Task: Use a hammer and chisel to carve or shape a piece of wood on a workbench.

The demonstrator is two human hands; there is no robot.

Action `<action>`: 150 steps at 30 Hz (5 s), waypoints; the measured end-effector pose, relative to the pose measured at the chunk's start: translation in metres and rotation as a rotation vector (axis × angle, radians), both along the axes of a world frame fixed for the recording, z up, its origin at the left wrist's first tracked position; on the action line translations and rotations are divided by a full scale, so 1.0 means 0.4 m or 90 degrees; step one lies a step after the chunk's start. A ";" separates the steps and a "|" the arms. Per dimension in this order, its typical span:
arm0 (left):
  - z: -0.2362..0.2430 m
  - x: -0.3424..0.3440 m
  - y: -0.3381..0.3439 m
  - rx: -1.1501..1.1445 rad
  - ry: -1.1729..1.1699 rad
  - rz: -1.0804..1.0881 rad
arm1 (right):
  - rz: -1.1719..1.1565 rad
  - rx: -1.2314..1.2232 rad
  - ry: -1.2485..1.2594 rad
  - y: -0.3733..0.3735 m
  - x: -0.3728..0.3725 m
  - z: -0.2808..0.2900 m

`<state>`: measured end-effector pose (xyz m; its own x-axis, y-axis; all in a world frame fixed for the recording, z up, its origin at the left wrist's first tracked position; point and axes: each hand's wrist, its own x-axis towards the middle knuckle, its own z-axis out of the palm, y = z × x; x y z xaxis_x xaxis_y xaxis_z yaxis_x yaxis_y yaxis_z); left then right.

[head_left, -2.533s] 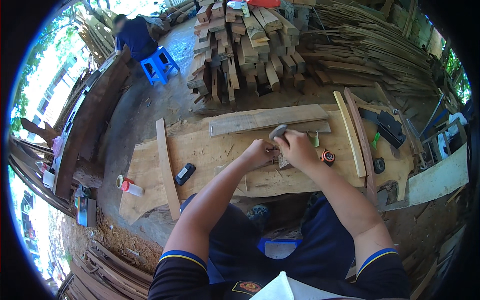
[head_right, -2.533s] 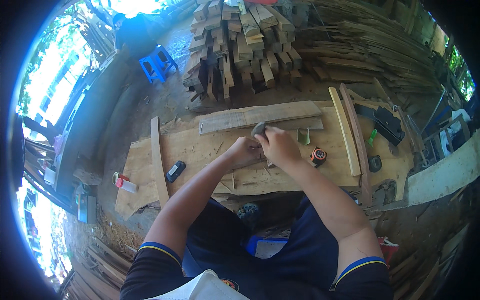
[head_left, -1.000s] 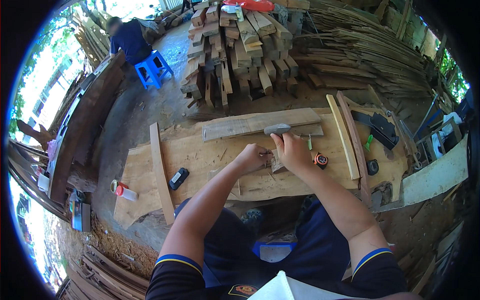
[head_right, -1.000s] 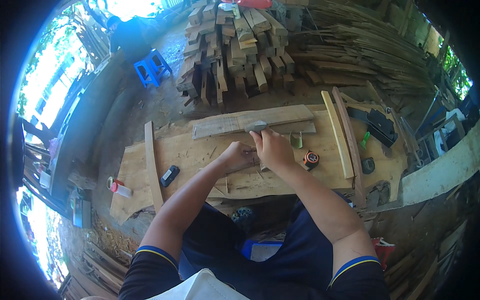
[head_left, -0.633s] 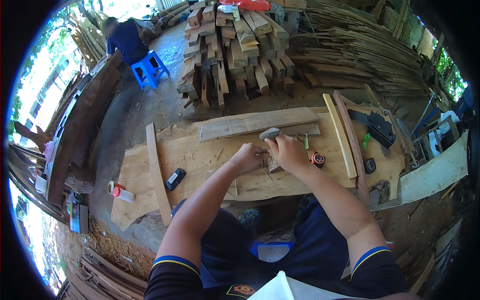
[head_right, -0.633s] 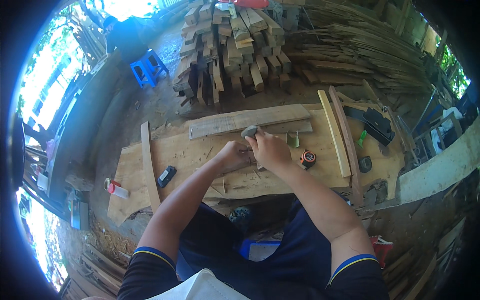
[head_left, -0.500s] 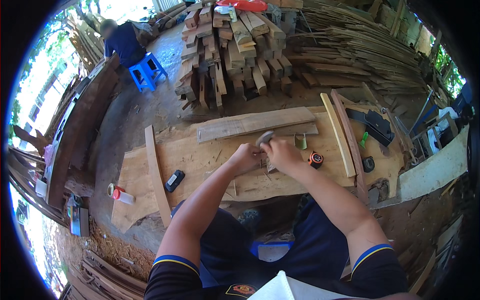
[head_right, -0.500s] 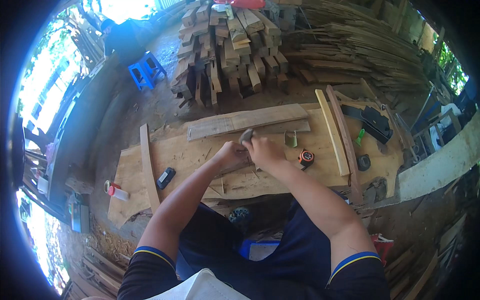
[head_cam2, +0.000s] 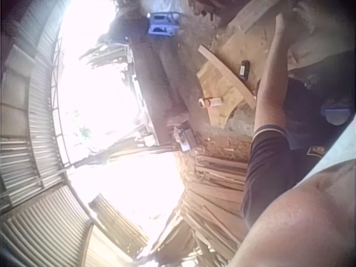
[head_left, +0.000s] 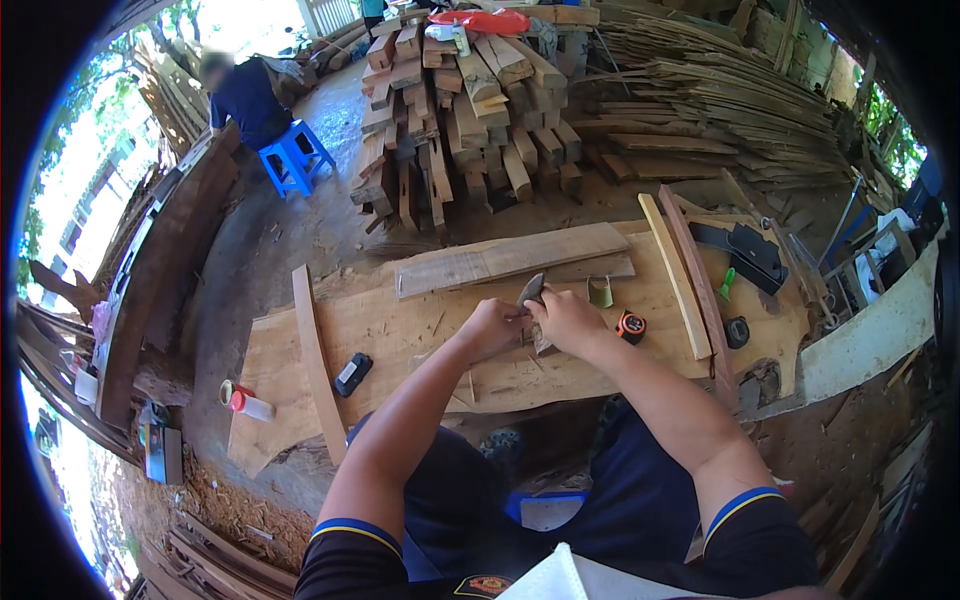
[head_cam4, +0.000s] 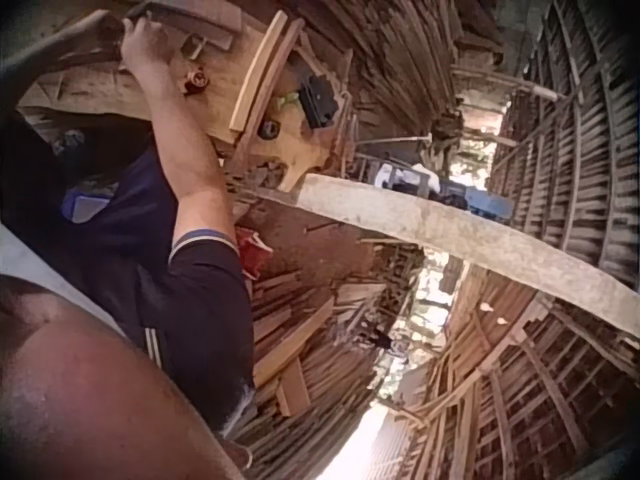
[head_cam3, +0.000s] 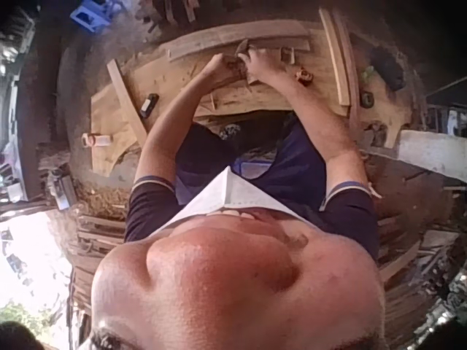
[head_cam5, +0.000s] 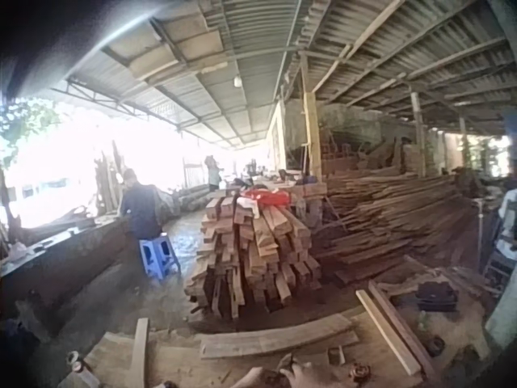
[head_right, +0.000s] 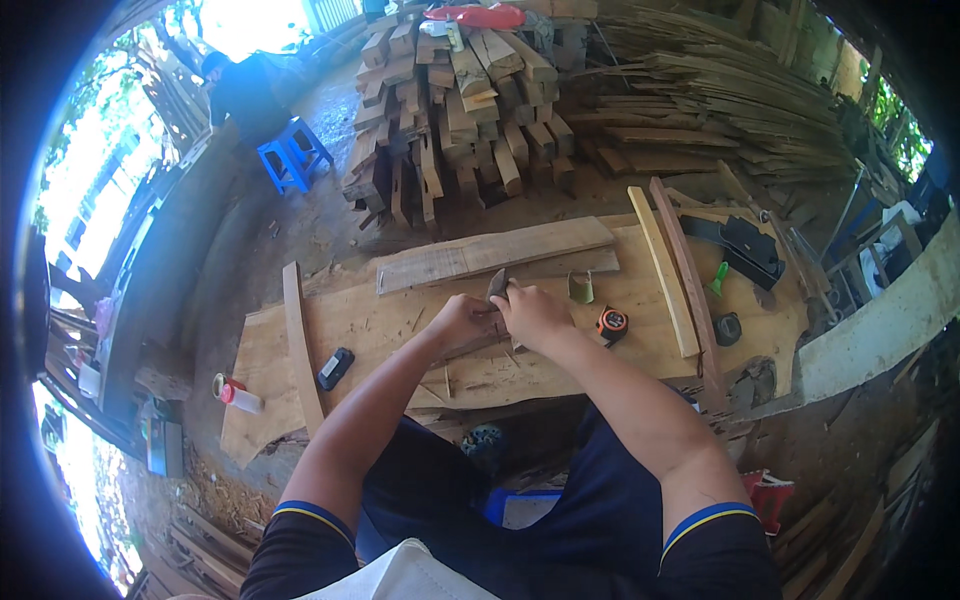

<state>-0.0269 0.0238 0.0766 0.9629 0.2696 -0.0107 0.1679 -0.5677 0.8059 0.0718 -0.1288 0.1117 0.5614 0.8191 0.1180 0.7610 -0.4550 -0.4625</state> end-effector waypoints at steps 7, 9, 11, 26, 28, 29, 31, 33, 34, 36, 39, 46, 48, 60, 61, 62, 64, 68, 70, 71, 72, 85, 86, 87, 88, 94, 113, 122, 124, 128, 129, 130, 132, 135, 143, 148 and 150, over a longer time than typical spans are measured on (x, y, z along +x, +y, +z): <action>0.012 -0.004 -0.011 0.022 -0.016 -0.001 | -0.010 0.091 -0.052 0.010 -0.013 0.059; -0.004 -0.003 0.007 0.040 -0.020 -0.002 | -0.028 -0.013 -0.015 0.024 -0.023 0.006; -0.003 -0.011 0.010 0.052 -0.018 -0.010 | -0.026 0.012 -0.014 0.023 -0.024 0.006; -0.017 0.016 0.009 0.038 0.005 -0.023 | 0.013 0.077 0.006 -0.004 -0.019 0.084; -0.024 0.016 0.017 0.048 0.038 0.001 | 0.015 0.104 0.058 0.007 -0.033 0.077; -0.031 0.011 0.017 0.037 0.032 0.014 | 0.012 0.095 0.070 0.021 -0.029 0.043; 0.055 0.049 -0.082 -0.081 -0.064 -0.045 | -0.073 0.022 0.005 0.002 0.009 -0.070; 0.041 0.020 -0.032 -0.004 0.001 0.002 | 0.043 -0.121 0.166 0.020 -0.020 0.064; 0.033 0.031 -0.014 0.067 -0.040 0.001 | -0.040 0.002 0.163 0.029 -0.017 0.039; -0.031 0.027 0.035 0.038 -0.025 0.011 | -0.049 0.088 0.090 0.031 -0.032 0.128; 0.011 0.037 -0.002 0.077 0.003 -0.033 | -0.054 0.187 -0.057 0.004 -0.005 0.113; -0.056 0.014 0.041 -0.122 0.046 0.006 | 0.020 0.061 -0.089 0.010 0.010 0.015; -0.056 0.005 0.044 -0.044 0.046 0.012 | 0.028 0.120 -0.119 0.014 -0.016 0.084; -0.018 0.024 0.019 0.057 0.033 0.007 | -0.008 0.093 -0.027 0.009 -0.052 0.149; -0.019 0.020 0.015 0.060 0.032 0.003 | -0.023 0.055 0.011 0.005 -0.054 0.148; -0.027 0.021 0.018 0.066 0.035 0.010 | -0.039 -0.057 -0.016 0.018 -0.042 0.096; -0.039 0.006 0.024 -0.006 0.053 0.011 | -0.004 -0.018 -0.038 0.011 -0.029 0.045; -0.031 -0.001 0.012 0.059 0.044 0.015 | -0.025 0.077 -0.016 0.008 -0.056 0.144; 0.015 0.006 0.009 0.084 0.045 0.005 | -0.060 0.232 -0.050 -0.007 -0.048 0.186; 0.026 0.015 0.005 0.100 0.038 -0.009 | -0.072 0.231 -0.055 0.002 -0.035 0.144; 0.030 0.023 0.012 0.137 0.060 -0.024 | -0.026 0.101 -0.086 0.017 -0.017 0.068; -0.165 -0.004 0.103 -0.316 0.012 -0.005 | 0.007 0.039 0.135 0.002 -0.081 -0.009; -0.172 -0.002 0.101 -0.297 0.006 0.014 | 0.025 0.024 0.123 -0.001 -0.080 -0.018; -0.172 0.014 0.095 -0.284 0.003 0.040 | 0.048 0.003 0.117 -0.005 -0.067 -0.013; -0.155 0.027 0.086 -0.250 0.020 0.048 | 0.050 0.012 0.102 -0.010 -0.053 0.003; -0.064 0.029 0.044 -0.167 0.012 0.054 | 0.177 -0.005 -0.050 -0.008 -0.028 0.019; -0.088 0.026 0.075 -0.028 0.099 0.045 | 0.033 0.013 0.133 -0.023 -0.050 0.042; -0.042 0.049 0.034 -0.110 0.091 0.052 | 0.024 0.062 0.138 -0.024 -0.035 0.067; -0.051 0.057 0.043 -0.109 0.099 0.013 | 0.021 0.062 0.145 -0.031 -0.037 0.054; -0.177 0.048 0.193 -0.078 0.077 -0.067 | 0.033 0.042 0.126 0.014 -0.072 0.053; -0.213 0.052 0.234 -0.018 0.043 -0.100 | 0.050 0.043 0.106 0.029 -0.080 0.051; -0.190 0.059 0.205 -0.062 0.125 -0.066 | 0.045 0.043 0.109 0.026 -0.075 0.042; -0.221 0.084 0.229 -0.035 0.142 -0.087 | 0.031 0.038 0.131 0.023 -0.057 0.027; -0.222 0.079 0.242 -0.030 0.159 -0.087 | 0.040 0.030 0.143 0.033 -0.050 0.028; -0.186 0.064 0.222 -0.048 0.154 -0.019 | 0.044 0.072 0.026 0.050 -0.039 0.031; -0.204 0.080 0.209 -0.147 0.053 -0.016 | -0.003 0.074 0.015 0.055 -0.023 0.016; -0.222 0.056 0.256 -0.201 0.101 -0.048 | 0.027 0.039 -0.011 0.069 -0.026 -0.014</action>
<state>-0.0045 0.1263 -0.0120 0.9596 0.1569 -0.2336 0.2725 -0.3099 0.9109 0.0613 -0.1013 0.1062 0.5242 0.8327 0.1783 0.7872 -0.3938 -0.4746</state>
